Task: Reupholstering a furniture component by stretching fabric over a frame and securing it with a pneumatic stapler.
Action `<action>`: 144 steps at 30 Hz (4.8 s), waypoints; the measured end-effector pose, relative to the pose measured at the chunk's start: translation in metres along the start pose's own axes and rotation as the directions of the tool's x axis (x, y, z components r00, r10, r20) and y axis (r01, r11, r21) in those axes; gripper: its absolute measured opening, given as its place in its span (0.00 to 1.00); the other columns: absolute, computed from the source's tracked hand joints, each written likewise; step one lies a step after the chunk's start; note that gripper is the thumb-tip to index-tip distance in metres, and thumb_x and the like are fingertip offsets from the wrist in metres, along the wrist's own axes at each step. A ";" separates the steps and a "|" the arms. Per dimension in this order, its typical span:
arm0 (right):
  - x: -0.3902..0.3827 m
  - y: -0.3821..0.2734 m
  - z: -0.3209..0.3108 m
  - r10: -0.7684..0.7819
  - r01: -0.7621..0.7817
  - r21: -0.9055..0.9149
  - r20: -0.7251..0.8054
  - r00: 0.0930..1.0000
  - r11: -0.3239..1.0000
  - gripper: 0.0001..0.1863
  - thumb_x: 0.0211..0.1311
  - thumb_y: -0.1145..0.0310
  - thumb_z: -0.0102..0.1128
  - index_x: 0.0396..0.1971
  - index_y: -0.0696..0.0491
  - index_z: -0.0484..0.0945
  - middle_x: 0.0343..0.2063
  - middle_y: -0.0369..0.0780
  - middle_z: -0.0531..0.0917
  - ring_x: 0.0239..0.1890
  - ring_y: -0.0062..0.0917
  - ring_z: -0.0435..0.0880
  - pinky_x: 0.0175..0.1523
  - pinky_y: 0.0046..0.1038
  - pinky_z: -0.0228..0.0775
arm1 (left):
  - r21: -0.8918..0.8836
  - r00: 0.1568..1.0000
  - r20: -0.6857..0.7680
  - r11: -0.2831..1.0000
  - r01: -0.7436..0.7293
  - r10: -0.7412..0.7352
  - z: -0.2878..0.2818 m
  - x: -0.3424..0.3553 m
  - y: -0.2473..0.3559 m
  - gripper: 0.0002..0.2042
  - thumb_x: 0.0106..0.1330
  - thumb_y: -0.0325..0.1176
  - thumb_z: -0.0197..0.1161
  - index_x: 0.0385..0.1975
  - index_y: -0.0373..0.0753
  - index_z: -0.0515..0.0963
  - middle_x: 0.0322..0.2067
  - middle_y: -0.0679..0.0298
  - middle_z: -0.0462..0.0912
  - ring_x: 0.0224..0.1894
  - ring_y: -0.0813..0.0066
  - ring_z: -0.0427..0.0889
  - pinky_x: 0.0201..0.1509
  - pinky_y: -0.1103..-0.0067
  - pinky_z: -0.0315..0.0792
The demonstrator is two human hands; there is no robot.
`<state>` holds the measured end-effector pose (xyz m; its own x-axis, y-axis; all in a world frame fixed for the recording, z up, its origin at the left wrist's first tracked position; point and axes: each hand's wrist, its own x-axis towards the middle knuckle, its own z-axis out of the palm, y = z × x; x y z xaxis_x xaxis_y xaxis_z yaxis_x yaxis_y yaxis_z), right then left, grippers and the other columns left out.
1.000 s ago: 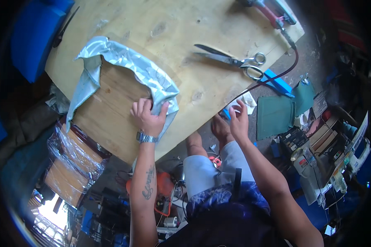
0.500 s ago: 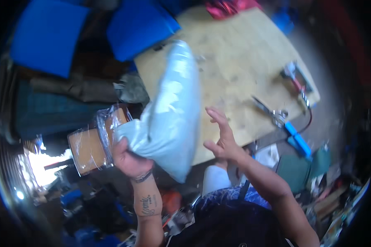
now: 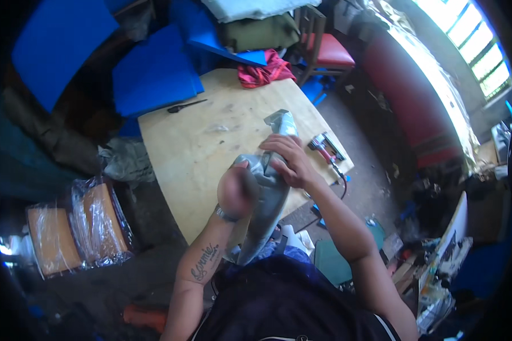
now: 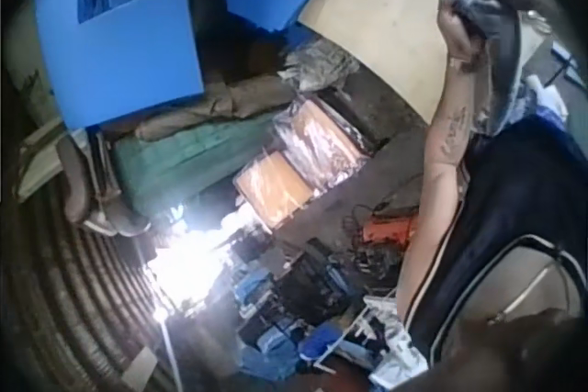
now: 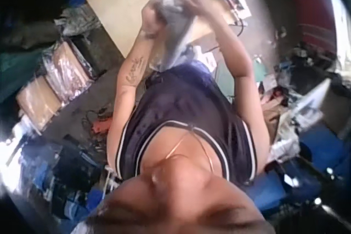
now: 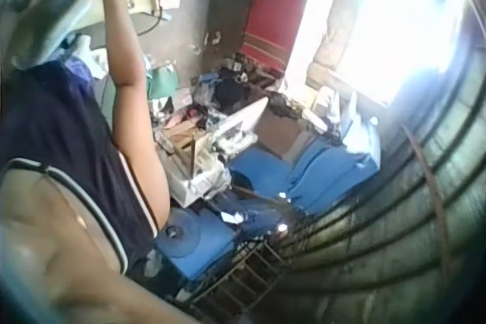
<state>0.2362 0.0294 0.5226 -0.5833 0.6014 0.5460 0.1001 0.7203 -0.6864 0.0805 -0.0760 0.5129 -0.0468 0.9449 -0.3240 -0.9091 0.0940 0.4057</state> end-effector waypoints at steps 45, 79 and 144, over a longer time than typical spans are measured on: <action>0.090 0.016 -0.047 0.331 -0.196 -0.269 0.831 0.448 0.943 0.22 0.37 0.65 0.65 0.38 0.57 0.77 0.25 0.40 0.80 0.26 0.31 0.77 0.33 0.25 0.69 | 0.718 0.835 0.108 0.539 -0.441 0.539 0.000 0.051 -0.089 0.13 0.64 0.39 0.54 0.35 0.34 0.76 0.22 0.68 0.74 0.23 0.82 0.66 0.26 0.83 0.64; -0.049 0.055 -0.044 -0.225 0.237 -0.046 0.190 0.956 0.970 0.23 0.52 0.50 0.60 0.44 0.50 0.78 0.58 0.49 0.63 0.60 0.43 0.61 0.60 0.46 0.55 | 0.592 0.780 -0.259 0.732 -0.338 0.570 -0.002 0.034 -0.067 0.07 0.54 0.26 0.61 0.30 0.31 0.80 0.25 0.63 0.82 0.26 0.78 0.78 0.31 0.85 0.70; 0.045 0.178 -0.022 0.203 -0.141 0.665 -0.017 0.979 0.734 0.32 0.64 0.42 0.35 0.56 0.53 0.68 0.59 0.44 0.65 0.61 0.38 0.62 0.64 0.40 0.50 | 0.349 0.878 -0.124 0.848 -0.398 0.463 0.010 0.149 -0.016 0.17 0.63 0.36 0.51 0.49 0.35 0.73 0.43 0.58 0.80 0.40 0.69 0.80 0.44 0.78 0.73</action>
<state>0.2454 0.1923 0.4356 -0.5373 0.7406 0.4034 -0.3803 0.2142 -0.8997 0.0920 0.0663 0.4671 -0.5136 0.8338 -0.2024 -0.6082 -0.1874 0.7713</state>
